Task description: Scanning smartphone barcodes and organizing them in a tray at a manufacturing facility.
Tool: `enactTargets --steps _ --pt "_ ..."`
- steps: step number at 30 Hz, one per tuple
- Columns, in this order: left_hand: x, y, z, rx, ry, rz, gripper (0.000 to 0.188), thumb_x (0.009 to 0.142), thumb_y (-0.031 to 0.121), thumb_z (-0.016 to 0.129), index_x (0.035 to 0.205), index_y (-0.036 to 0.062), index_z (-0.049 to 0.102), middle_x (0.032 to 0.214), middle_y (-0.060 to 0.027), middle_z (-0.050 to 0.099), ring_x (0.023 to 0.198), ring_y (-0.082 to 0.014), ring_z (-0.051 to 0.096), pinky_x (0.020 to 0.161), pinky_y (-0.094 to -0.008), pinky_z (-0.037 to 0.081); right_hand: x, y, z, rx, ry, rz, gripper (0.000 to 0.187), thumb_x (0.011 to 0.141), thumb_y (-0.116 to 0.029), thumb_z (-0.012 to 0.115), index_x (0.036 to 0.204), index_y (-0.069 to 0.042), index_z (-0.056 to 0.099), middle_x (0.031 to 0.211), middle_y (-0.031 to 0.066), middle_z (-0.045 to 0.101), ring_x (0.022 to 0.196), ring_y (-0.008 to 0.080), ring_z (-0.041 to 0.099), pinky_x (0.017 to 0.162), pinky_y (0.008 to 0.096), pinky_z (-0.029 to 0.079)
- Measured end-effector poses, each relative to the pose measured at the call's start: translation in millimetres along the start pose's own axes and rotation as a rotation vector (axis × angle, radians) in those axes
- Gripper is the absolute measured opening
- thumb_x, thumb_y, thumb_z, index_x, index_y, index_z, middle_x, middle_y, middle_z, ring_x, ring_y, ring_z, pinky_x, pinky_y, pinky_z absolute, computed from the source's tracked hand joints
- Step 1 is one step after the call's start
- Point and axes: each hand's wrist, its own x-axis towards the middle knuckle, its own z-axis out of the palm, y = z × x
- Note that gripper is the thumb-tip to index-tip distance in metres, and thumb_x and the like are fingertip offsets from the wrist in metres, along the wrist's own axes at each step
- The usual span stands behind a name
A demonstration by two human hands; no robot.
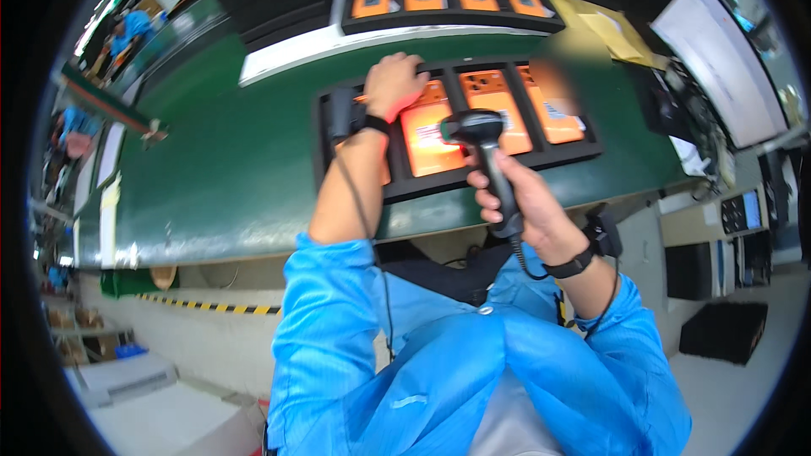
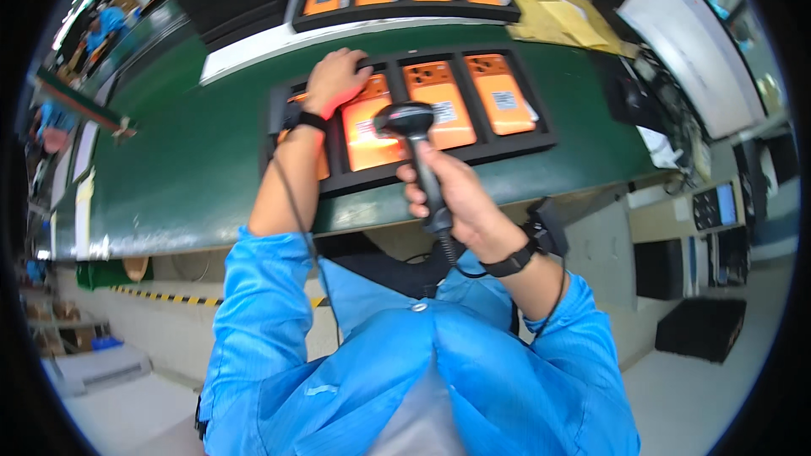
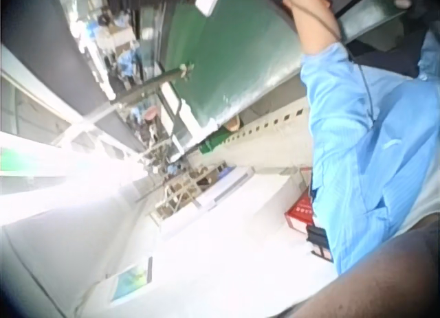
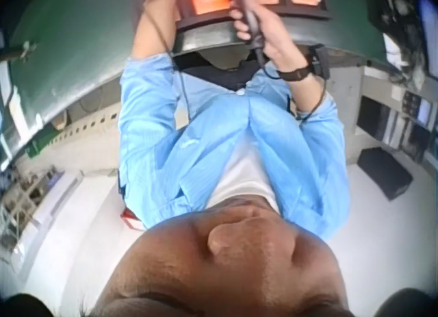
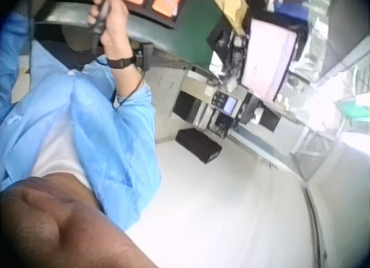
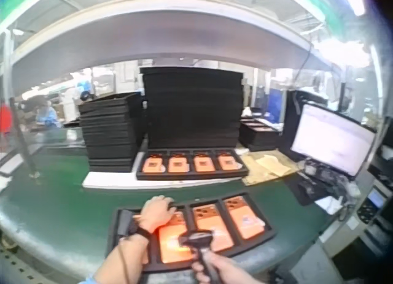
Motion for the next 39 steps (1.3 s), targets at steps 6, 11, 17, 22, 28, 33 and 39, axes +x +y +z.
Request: enactTargets --steps 6,11,17,22,28,33,39 --pt "-15 -12 -11 -0.012 -0.025 -0.060 0.032 0.085 0.033 0.060 0.106 0.0103 0.067 0.100 -0.0132 0.064 0.101 -0.0327 0.059 0.086 -0.0445 0.048 7 7 15 0.029 -0.064 0.147 0.034 0.099 -0.039 0.050 0.108 -0.007 0.051 0.085 0.0021 0.056 0.062 0.0093 0.055 0.046 0.0242 0.047" --pt "-10 -2 -7 -0.063 -0.029 -0.034 0.034 0.085 0.034 0.061 0.108 0.0096 0.067 0.102 -0.0125 0.064 0.102 -0.0322 0.059 0.089 -0.0435 0.046 3 2 20 -0.011 -0.017 0.155 0.033 0.099 -0.039 0.051 0.104 -0.007 0.051 0.085 0.0029 0.056 0.062 0.0092 0.056 0.044 0.0235 0.047" --pt "-6 1 -11 -0.066 -0.033 -0.049 0.033 0.087 0.033 0.061 0.107 0.0088 0.068 0.103 -0.0127 0.065 0.103 -0.0326 0.059 0.090 -0.0427 0.046 2 -11 12 -0.047 0.001 0.096 0.036 0.099 -0.040 0.052 0.108 -0.005 0.054 0.085 0.0026 0.057 0.061 0.0088 0.055 0.045 0.0232 0.046" --pt "-13 -4 -14 -0.079 -0.024 -0.053 0.029 0.088 0.029 0.061 0.106 0.0068 0.067 0.103 -0.0133 0.065 0.101 -0.0330 0.059 0.088 -0.0433 0.046 -20 -76 -39 -0.129 0.209 -0.228 0.031 0.096 -0.035 0.056 0.110 -0.007 0.054 0.083 0.0041 0.056 0.059 0.0103 0.054 0.046 0.0237 0.046" --pt "-3 9 -8 0.006 0.008 -0.068 0.027 0.089 0.028 0.061 0.105 0.0084 0.067 0.102 -0.0122 0.065 0.099 -0.0322 0.060 0.086 -0.0432 0.047 -47 -144 -192 -0.319 0.677 -0.479 0.037 0.096 -0.037 0.056 0.112 -0.003 0.057 0.089 0.0076 0.064 0.066 0.0119 0.059 0.053 0.0238 0.049" --pt "8 39 8 0.053 0.048 -0.111 0.027 0.089 0.029 0.062 0.107 0.0105 0.068 0.103 -0.0114 0.066 0.099 -0.0320 0.060 0.084 -0.0434 0.048 -50 -163 -241 -0.879 0.866 -0.582 0.046 0.097 -0.036 0.055 0.117 0.005 0.061 0.107 0.0116 0.068 0.092 0.0191 0.063 0.082 0.0279 0.048" --pt "28 64 25 -0.026 0.090 0.016 0.026 0.087 0.024 0.063 0.104 0.0059 0.070 0.100 -0.0127 0.066 0.096 -0.0323 0.061 0.085 -0.0417 0.049 -69 -152 -280 -1.086 0.919 -0.870 0.033 0.097 -0.028 0.055 0.111 -0.001 0.067 0.100 0.0057 0.068 0.091 0.0136 0.061 0.084 0.0270 0.046"
